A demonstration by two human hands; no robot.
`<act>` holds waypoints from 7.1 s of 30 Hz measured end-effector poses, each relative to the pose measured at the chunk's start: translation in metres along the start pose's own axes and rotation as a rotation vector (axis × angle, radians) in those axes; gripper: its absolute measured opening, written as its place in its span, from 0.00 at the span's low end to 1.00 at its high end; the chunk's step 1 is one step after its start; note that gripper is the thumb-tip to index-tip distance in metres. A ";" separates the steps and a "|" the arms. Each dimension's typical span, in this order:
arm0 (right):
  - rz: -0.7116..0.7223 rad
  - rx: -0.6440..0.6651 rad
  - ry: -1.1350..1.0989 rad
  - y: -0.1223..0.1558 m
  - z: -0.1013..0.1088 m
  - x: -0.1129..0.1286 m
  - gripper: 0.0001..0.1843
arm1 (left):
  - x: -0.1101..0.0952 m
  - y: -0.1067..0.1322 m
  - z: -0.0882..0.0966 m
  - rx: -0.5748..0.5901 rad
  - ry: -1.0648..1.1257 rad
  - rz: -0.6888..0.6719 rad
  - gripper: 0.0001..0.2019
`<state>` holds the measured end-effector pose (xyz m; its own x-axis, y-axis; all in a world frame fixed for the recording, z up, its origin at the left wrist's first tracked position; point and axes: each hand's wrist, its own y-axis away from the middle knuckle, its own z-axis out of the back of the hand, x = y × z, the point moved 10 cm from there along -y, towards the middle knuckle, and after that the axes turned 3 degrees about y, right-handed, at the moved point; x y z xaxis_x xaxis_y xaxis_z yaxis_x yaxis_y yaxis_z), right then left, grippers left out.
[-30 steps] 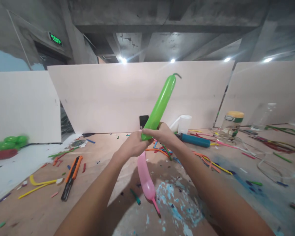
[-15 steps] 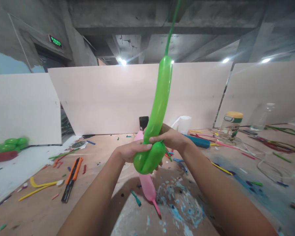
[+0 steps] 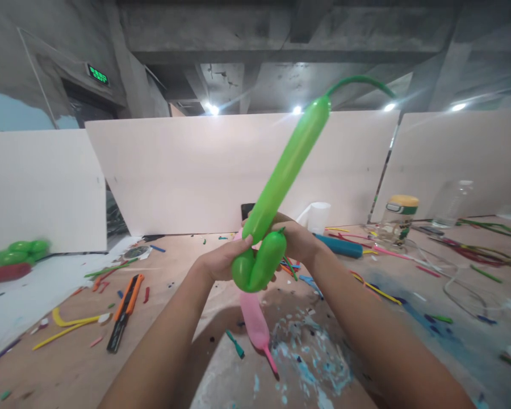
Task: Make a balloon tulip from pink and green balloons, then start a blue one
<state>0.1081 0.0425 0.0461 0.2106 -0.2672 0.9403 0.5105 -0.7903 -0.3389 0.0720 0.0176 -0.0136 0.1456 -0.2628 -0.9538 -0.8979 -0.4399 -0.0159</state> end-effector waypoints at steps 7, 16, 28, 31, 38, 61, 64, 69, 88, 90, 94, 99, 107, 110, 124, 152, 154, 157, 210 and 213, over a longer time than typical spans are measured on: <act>0.071 -0.099 0.290 -0.004 0.021 0.009 0.19 | -0.028 0.014 0.032 -0.262 -0.120 -0.148 0.22; 0.130 -0.287 0.581 0.000 0.025 0.019 0.18 | -0.068 0.026 0.038 -0.537 -0.067 -0.500 0.18; 0.216 -0.300 0.740 0.000 0.004 0.021 0.10 | -0.060 0.016 0.028 -0.449 -0.077 -0.480 0.26; 0.181 -0.324 0.646 -0.001 0.009 0.016 0.10 | -0.059 0.017 0.028 -0.447 -0.060 -0.454 0.27; 0.362 -0.346 0.919 0.005 -0.002 0.033 0.10 | -0.045 0.018 0.041 -0.482 -0.101 -0.286 0.21; 0.433 0.080 1.465 0.012 -0.074 0.020 0.09 | -0.021 0.040 0.020 -0.159 -0.481 0.110 0.20; 0.423 0.067 1.445 0.012 -0.073 0.020 0.08 | -0.034 0.040 0.026 -0.246 -0.928 0.126 0.11; 0.341 -0.077 1.354 0.001 -0.052 0.020 0.08 | -0.058 0.037 0.035 -0.564 -1.421 0.069 0.09; 0.974 -0.880 0.707 0.024 0.002 0.097 0.05 | -0.119 0.003 0.008 -0.798 -0.191 -1.077 0.16; 0.941 -0.869 0.669 0.027 -0.005 0.093 0.05 | -0.115 0.006 0.014 -0.818 -0.056 -1.100 0.19; 0.759 -0.806 0.448 0.018 0.001 0.079 0.07 | -0.109 0.018 0.023 -0.873 -0.014 -1.090 0.21; 0.605 -0.703 0.148 0.000 0.010 0.067 0.12 | -0.123 0.035 0.017 -0.834 -0.085 -1.158 0.13; 0.525 -0.554 0.003 -0.018 0.007 0.062 0.13 | -0.127 0.036 0.017 -0.779 -0.093 -1.074 0.18; 0.450 -0.448 0.046 -0.027 0.006 0.056 0.14 | -0.122 0.028 0.020 -0.776 -0.093 -0.981 0.19; 0.813 -0.833 0.764 0.031 -0.002 0.095 0.09 | -0.123 0.033 -0.010 -0.721 -0.392 -0.989 0.12; 0.740 -0.631 0.620 0.017 -0.010 0.089 0.07 | -0.113 0.037 0.019 -0.740 -0.046 -0.762 0.12; 0.770 -0.611 0.678 0.019 -0.012 0.094 0.08 | -0.112 0.038 0.018 -0.718 -0.078 -0.710 0.12; 0.748 -0.544 0.697 0.015 -0.011 0.096 0.07 | -0.107 0.035 0.015 -0.660 -0.142 -0.597 0.13; 0.826 -0.426 0.860 0.034 -0.014 0.108 0.05 | -0.118 0.039 0.007 -0.650 -0.528 -0.651 0.10; 0.828 -0.385 0.919 0.036 -0.019 0.110 0.04 | -0.110 0.035 0.009 -0.620 -0.473 -0.564 0.11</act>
<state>0.1341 -0.0255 0.1374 -0.3780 -0.9073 0.1844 0.2011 -0.2748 -0.9402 0.0206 0.0392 0.0878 0.1839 0.4403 -0.8788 -0.3478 -0.8071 -0.4772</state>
